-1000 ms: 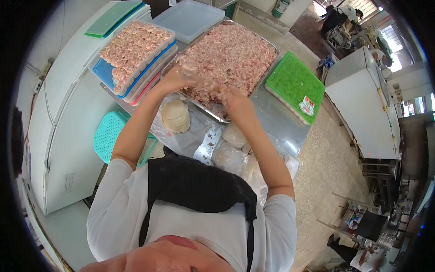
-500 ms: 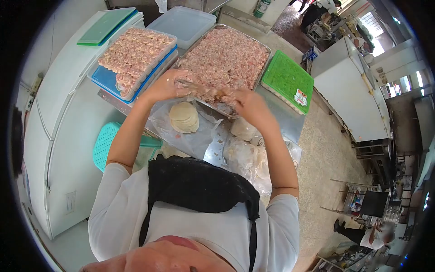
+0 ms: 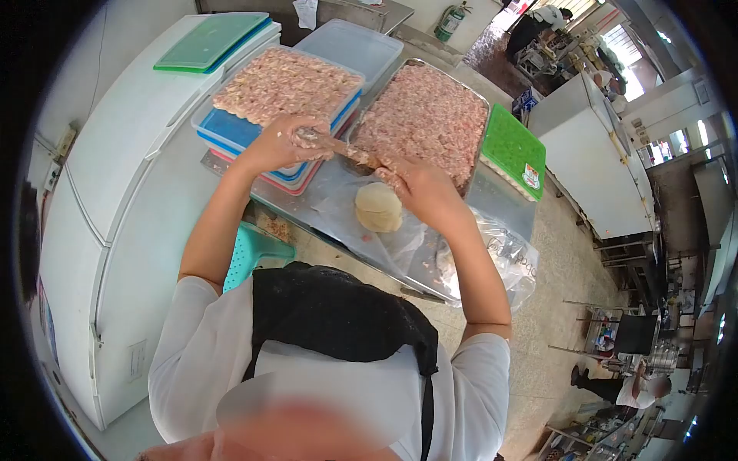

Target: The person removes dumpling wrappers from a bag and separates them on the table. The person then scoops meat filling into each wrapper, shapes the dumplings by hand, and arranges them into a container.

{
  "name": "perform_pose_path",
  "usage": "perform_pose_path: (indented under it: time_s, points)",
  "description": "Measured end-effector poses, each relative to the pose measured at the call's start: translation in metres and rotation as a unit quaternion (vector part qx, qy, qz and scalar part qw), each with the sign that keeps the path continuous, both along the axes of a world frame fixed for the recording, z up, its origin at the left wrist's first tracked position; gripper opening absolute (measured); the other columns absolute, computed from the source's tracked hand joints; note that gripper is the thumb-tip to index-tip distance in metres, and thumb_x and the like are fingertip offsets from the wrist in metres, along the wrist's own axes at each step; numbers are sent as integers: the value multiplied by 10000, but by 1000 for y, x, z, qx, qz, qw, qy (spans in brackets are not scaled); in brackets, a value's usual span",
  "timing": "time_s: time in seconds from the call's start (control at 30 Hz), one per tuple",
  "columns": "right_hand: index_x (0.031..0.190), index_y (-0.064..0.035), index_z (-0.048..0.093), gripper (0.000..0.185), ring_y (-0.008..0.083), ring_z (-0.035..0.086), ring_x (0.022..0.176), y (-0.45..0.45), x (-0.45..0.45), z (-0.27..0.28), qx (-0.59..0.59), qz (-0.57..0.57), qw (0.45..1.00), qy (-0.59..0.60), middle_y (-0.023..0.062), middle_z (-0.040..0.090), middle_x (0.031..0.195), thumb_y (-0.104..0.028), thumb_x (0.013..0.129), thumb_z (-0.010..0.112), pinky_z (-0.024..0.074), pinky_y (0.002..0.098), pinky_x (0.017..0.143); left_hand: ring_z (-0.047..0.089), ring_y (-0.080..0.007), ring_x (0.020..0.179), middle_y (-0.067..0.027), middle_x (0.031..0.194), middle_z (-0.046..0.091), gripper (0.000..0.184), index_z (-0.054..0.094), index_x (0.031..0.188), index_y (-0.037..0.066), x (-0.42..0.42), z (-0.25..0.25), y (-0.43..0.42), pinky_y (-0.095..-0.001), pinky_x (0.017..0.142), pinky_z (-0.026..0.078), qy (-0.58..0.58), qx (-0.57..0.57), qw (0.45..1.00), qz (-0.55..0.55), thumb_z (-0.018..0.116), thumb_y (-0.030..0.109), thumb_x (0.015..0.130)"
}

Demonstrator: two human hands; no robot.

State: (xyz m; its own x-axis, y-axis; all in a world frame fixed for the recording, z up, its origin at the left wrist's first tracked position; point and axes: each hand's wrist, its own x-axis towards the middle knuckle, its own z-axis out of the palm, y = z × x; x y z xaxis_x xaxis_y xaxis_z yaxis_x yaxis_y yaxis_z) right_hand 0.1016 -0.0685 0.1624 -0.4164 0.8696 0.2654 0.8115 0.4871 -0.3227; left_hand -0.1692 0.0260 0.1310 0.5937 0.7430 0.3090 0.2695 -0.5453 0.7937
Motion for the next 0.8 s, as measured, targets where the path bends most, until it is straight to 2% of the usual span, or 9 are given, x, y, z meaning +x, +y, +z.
perform_pose_path:
  time_s: [0.07,0.17,0.23,0.27,0.33,0.43,0.57,0.67,0.8]
  points:
    - [1095,-45,636,255,385,593,899,4,-7,-1,-24,-14,999,39,198,630,1005,-179,887,578,480,399,777,606,-177,762,-109,953,645,484,614,1098,69,-29,-1,7,-300,695,489,55,-42,996,47,790,288,704]
    - [1127,-13,629,268,256,628,943,-2,-8,-10,-63,-53,989,121,159,658,1056,-144,902,566,464,321,832,607,-182,829,-108,947,645,490,611,1125,69,-80,-4,19,-298,747,484,8,98,995,7,768,296,720]
    - [1127,-9,629,254,182,616,887,-7,2,-31,-50,-94,984,140,101,676,1018,-117,905,572,460,282,806,607,-230,964,-136,1038,642,542,576,1208,82,-105,17,13,-335,848,471,134,-63,983,104,737,299,738]
    - [1127,-9,629,254,182,616,887,-13,4,-40,-51,-98,984,142,101,676,1018,-117,905,572,460,282,806,607,-230,964,-136,1038,642,542,576,1208,82,-116,-1,21,-335,848,471,136,-63,984,101,737,299,738]
    - [1134,-15,631,256,113,575,835,-27,6,-58,-123,-167,947,245,29,669,940,-128,907,594,447,243,774,579,-300,1071,-174,1145,611,604,507,1302,96,-129,-38,37,-376,921,446,179,157,961,140,698,288,761]
    - [1133,-15,636,262,77,538,817,-43,9,-77,-124,-197,928,290,-23,644,895,-150,910,606,439,226,749,568,-357,1036,-202,1146,585,654,468,1313,29,-116,-27,35,-380,899,450,171,101,978,70,702,241,740]
    - [1141,-13,635,268,78,539,822,-56,8,-80,-162,-246,906,303,-22,648,914,-151,912,606,443,232,744,566,-376,1027,-230,1148,577,671,427,1347,50,-94,-36,33,-397,882,454,194,99,974,59,678,222,748]
    - [1130,-10,630,263,137,585,965,-58,11,-81,-183,-262,891,322,82,672,1059,-135,900,604,439,274,869,559,-393,1037,-240,1162,570,704,369,1393,90,-80,-31,33,-408,880,452,272,41,960,49,653,212,760]
    - [1148,-13,615,278,160,595,951,-50,19,-88,-156,-212,923,279,95,673,1052,-149,907,597,445,287,866,540,-397,1075,-236,1216,546,712,309,1436,129,-68,-41,36,-399,910,440,295,15,955,40,603,179,790]
